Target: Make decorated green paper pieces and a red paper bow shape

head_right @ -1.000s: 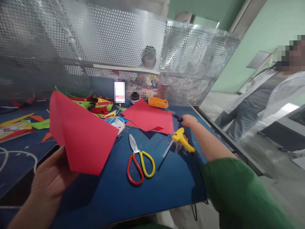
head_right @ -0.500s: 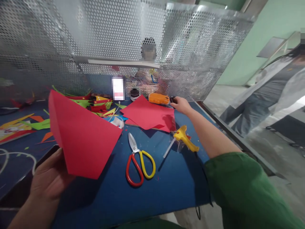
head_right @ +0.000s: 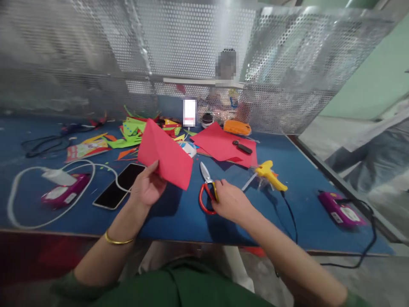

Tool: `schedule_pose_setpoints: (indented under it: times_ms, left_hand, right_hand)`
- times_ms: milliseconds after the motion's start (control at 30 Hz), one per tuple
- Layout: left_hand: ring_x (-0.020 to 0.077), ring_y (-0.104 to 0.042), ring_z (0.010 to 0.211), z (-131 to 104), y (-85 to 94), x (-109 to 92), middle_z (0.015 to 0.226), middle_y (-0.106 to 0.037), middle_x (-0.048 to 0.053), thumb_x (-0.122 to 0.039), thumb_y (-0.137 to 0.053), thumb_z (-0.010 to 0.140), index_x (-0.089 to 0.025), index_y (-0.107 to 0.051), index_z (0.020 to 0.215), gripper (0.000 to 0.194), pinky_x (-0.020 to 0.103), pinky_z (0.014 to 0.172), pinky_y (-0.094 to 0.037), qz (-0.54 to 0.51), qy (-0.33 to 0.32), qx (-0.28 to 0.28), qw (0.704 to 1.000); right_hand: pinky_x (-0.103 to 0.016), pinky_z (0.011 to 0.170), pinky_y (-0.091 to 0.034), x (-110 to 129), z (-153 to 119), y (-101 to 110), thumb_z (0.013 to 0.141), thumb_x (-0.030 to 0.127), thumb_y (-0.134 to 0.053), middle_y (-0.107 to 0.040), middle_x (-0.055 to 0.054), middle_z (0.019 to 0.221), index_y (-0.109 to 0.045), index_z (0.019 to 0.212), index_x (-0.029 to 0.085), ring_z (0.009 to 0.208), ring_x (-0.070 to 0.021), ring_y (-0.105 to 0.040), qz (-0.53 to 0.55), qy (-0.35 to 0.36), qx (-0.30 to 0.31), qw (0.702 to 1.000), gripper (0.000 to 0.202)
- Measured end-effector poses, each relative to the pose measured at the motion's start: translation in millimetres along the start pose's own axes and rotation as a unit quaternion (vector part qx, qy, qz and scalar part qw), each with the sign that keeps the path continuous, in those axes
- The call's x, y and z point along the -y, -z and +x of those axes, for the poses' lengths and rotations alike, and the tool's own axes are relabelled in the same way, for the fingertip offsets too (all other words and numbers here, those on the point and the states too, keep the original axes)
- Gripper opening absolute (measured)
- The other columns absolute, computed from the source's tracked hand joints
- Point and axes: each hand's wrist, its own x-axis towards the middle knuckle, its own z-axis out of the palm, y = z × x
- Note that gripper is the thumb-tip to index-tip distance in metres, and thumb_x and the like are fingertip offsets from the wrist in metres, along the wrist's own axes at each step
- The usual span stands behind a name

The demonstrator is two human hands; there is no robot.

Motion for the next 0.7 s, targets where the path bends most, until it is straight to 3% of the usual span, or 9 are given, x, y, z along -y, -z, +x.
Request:
schedule_pose_setpoints:
  times_ms: [100,267,367,467,600,633,700]
  left_hand:
    - [0.0109,-0.069,0.052,-9.4,1.1,2.3,0.068,-0.075,0.001,-0.001,-0.065,0.085,-0.013,-0.068,0.086,0.012,0.018,0.049,-0.056,-0.006,0.013,-0.010,1.000]
    - [0.0104,-0.069,0.054,-25.8,3.7,2.4,0.070,-0.075,0.001,-0.002,-0.067,0.084,-0.014,-0.068,0.087,0.012,0.018,0.049,-0.056,-0.015,0.009,-0.009,1.000]
    - [0.0097,-0.067,0.051,-31.5,5.1,2.9,0.068,-0.073,0.000,-0.002,-0.068,0.084,-0.014,-0.067,0.085,0.011,0.017,0.046,-0.054,-0.019,0.008,-0.019,1.000]
    - [0.0093,-0.067,0.050,-35.3,3.6,6.4,0.068,-0.073,0.000,-0.001,-0.069,0.083,-0.013,-0.068,0.087,0.013,0.017,0.046,-0.054,-0.025,0.007,-0.015,1.000]
    - [0.0099,-0.069,0.053,-43.0,-6.4,17.1,0.070,-0.075,0.001,-0.002,-0.068,0.085,-0.013,-0.068,0.088,0.011,0.018,0.051,-0.058,-0.029,0.022,0.007,0.999]
    - [0.0100,-0.069,0.054,-45.8,-9.7,20.3,0.072,-0.076,0.002,-0.001,-0.069,0.085,-0.013,-0.069,0.088,0.012,0.018,0.052,-0.058,-0.031,0.028,0.014,0.999]
    - [0.0103,-0.071,0.057,-52.0,-15.6,26.2,0.074,-0.077,0.001,-0.001,-0.070,0.083,-0.014,-0.070,0.089,0.014,0.018,0.056,-0.060,-0.036,0.047,0.028,0.998]
  right_hand:
    - [-0.035,0.078,-0.046,23.2,4.7,-23.0,0.083,0.023,-0.055,-0.064,-0.018,0.111,-0.057,0.121,0.011,0.097,-0.0288,-0.066,-0.002,-0.033,-0.008,0.999,0.040]
    - [-0.040,0.078,-0.048,26.9,23.8,-25.4,0.077,0.014,-0.059,-0.066,-0.025,0.107,-0.057,0.115,0.008,0.095,-0.0351,-0.069,0.038,-0.105,-0.016,0.994,0.038]
    - [-0.042,0.080,-0.049,16.8,17.3,-25.4,0.074,0.014,-0.062,-0.069,-0.021,0.097,-0.059,0.112,0.010,0.096,-0.0361,-0.069,0.109,-0.135,-0.041,0.984,0.038]
    - [-0.040,0.076,-0.051,6.2,-1.8,-29.4,0.076,0.021,-0.061,-0.070,-0.013,0.089,-0.058,0.117,0.015,0.088,-0.0311,-0.069,0.222,-0.143,-0.091,0.960,0.042]
    - [-0.035,0.059,-0.052,6.6,-27.5,-38.3,0.090,0.047,-0.047,-0.070,-0.005,0.087,-0.049,0.125,0.021,0.064,-0.0207,-0.064,0.402,-0.114,-0.154,0.895,0.044]
    - [-0.033,0.058,-0.052,9.2,-31.0,-40.0,0.088,0.052,-0.052,-0.071,-0.005,0.092,-0.050,0.123,0.024,0.062,-0.0185,-0.062,0.483,-0.098,-0.167,0.854,0.045]
    - [-0.031,0.054,-0.050,15.3,-32.9,-41.8,0.080,0.059,-0.064,-0.073,-0.005,0.098,-0.054,0.117,0.026,0.059,-0.0154,-0.060,0.650,-0.069,-0.169,0.738,0.050]
